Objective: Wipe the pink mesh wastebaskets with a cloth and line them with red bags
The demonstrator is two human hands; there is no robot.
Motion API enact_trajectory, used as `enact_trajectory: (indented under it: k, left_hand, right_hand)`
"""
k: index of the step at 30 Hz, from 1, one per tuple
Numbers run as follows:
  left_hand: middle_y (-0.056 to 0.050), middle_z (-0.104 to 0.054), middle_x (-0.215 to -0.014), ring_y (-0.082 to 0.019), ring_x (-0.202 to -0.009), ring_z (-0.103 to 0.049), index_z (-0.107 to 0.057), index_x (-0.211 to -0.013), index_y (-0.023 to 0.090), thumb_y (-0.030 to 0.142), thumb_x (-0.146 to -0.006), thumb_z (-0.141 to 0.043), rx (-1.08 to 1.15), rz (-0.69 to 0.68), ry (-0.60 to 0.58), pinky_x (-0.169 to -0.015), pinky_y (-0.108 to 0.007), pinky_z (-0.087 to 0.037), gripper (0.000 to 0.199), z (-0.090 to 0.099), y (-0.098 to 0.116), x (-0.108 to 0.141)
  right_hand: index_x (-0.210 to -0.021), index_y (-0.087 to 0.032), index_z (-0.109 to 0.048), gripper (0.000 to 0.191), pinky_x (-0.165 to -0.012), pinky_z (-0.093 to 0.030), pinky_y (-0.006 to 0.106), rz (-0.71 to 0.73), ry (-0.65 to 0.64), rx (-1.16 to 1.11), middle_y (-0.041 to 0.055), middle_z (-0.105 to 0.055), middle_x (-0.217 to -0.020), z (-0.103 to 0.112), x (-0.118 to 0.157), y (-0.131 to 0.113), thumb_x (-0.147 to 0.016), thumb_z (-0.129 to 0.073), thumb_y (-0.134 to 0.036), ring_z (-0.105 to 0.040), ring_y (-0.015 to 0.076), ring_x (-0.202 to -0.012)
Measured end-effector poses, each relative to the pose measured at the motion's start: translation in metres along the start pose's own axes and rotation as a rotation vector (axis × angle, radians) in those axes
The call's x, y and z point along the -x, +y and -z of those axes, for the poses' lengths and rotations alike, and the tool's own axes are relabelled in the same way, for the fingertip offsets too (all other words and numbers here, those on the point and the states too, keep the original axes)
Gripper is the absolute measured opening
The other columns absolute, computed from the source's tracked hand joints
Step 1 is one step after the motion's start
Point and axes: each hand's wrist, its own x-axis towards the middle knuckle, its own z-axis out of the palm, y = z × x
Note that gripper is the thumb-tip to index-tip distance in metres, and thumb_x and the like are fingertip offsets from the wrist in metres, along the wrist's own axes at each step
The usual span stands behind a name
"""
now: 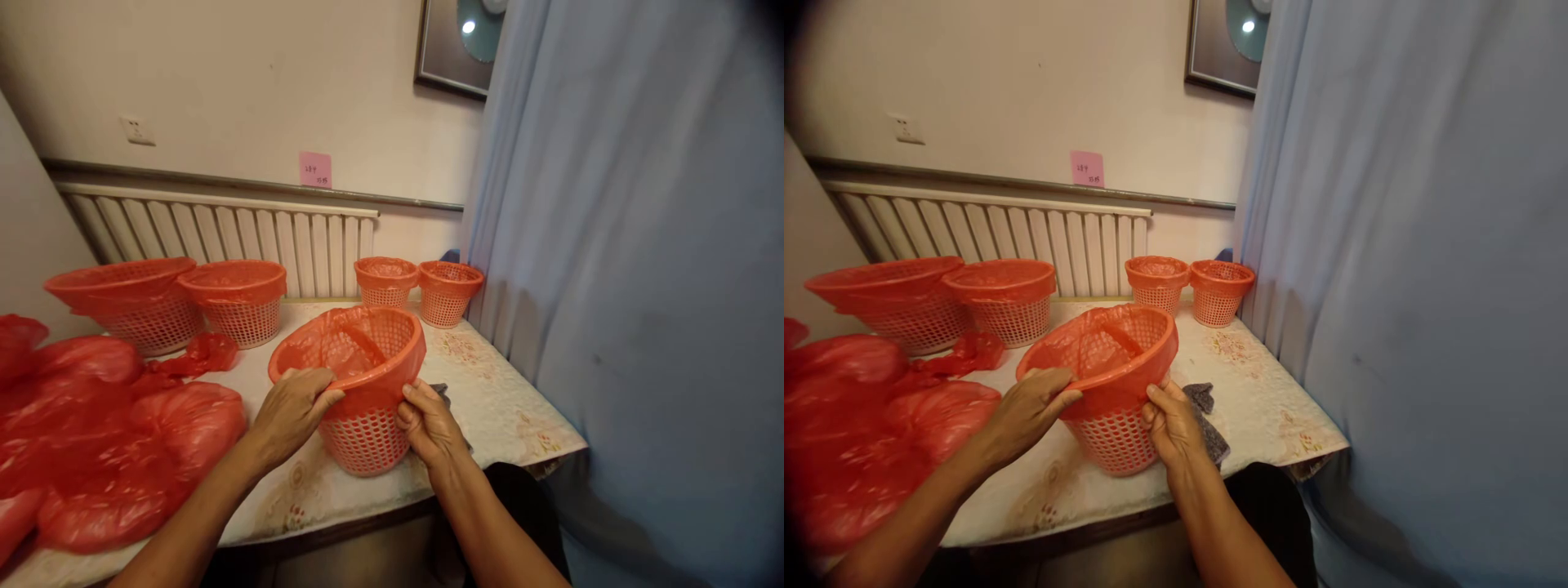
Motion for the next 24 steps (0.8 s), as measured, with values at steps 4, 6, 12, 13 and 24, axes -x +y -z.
enact_trajectory:
  k: [4, 6, 12, 13, 24]
  left_hand:
    - [0.001, -0.056, -0.069, -0.017, -0.064, -0.048, -0.044, -0.066, 0.02, 0.045, -0.094, -0.035, 0.022, -0.001, 0.002, -0.067, -0.032, -0.032, 0.038, 0.0, -0.003, 0.001]
    - [0.001, -0.056, -0.069, -0.017, -0.065, -0.048, -0.045, -0.066, 0.02, 0.044, -0.094, -0.035, 0.034, 0.001, 0.007, -0.068, -0.032, -0.032, 0.037, 0.0, -0.005, 0.002]
    - [0.002, -0.055, -0.068, -0.016, -0.064, -0.047, -0.047, -0.067, 0.02, 0.043, -0.093, -0.038, 0.047, -0.037, 0.017, -0.066, -0.031, -0.032, 0.036, -0.003, -0.009, 0.004]
    - [0.002, -0.055, -0.068, -0.016, -0.063, -0.047, -0.048, -0.067, 0.02, 0.043, -0.093, -0.039, 0.055, -0.051, 0.015, -0.066, -0.031, -0.032, 0.036, -0.003, -0.009, 0.004]
    - [-0.002, -0.068, -0.098, -0.023, -0.102, -0.054, -0.063, -0.098, 0.026, 0.039, -0.093, -0.047, -0.008, -0.216, 0.033, -0.102, -0.048, -0.021, 0.021, 0.01, -0.043, 0.002]
  right_hand:
    - [-0.073, -0.018, -0.053, 0.027, -0.04, -0.03, 0.016, -0.002, 0.015, 0.043, -0.0066, -0.054, -0.06, 0.008, -0.002, 0.005, -0.061, -0.077, -0.024, -0.038, 0.0027, -0.04]
    - [-0.072, -0.018, -0.052, 0.026, -0.041, -0.03, 0.017, 0.021, 0.054, 0.114, -0.0044, -0.057, -0.062, 0.013, -0.004, 0.004, -0.061, -0.074, -0.025, -0.038, 0.0036, -0.041]
    - [-0.088, -0.021, -0.059, 0.012, -0.061, -0.047, 0.029, 0.682, 0.37, 0.825, 0.0015, -0.061, -0.076, 0.008, 0.004, -0.03, -0.078, -0.06, -0.027, -0.055, 0.0153, -0.065]
    - [-0.095, -0.022, -0.06, 0.015, -0.072, -0.048, 0.033, 0.831, 0.315, 1.003, 0.0042, -0.063, -0.087, 0.003, 0.007, -0.039, -0.081, -0.058, -0.026, -0.058, 0.0182, -0.078]
    - [-0.107, -0.022, -0.063, 0.023, -0.08, -0.041, 0.033, 0.762, -0.647, 1.906, 0.0067, -0.065, -0.093, -0.015, 0.005, -0.09, -0.095, -0.046, -0.033, -0.056, 0.0194, -0.087]
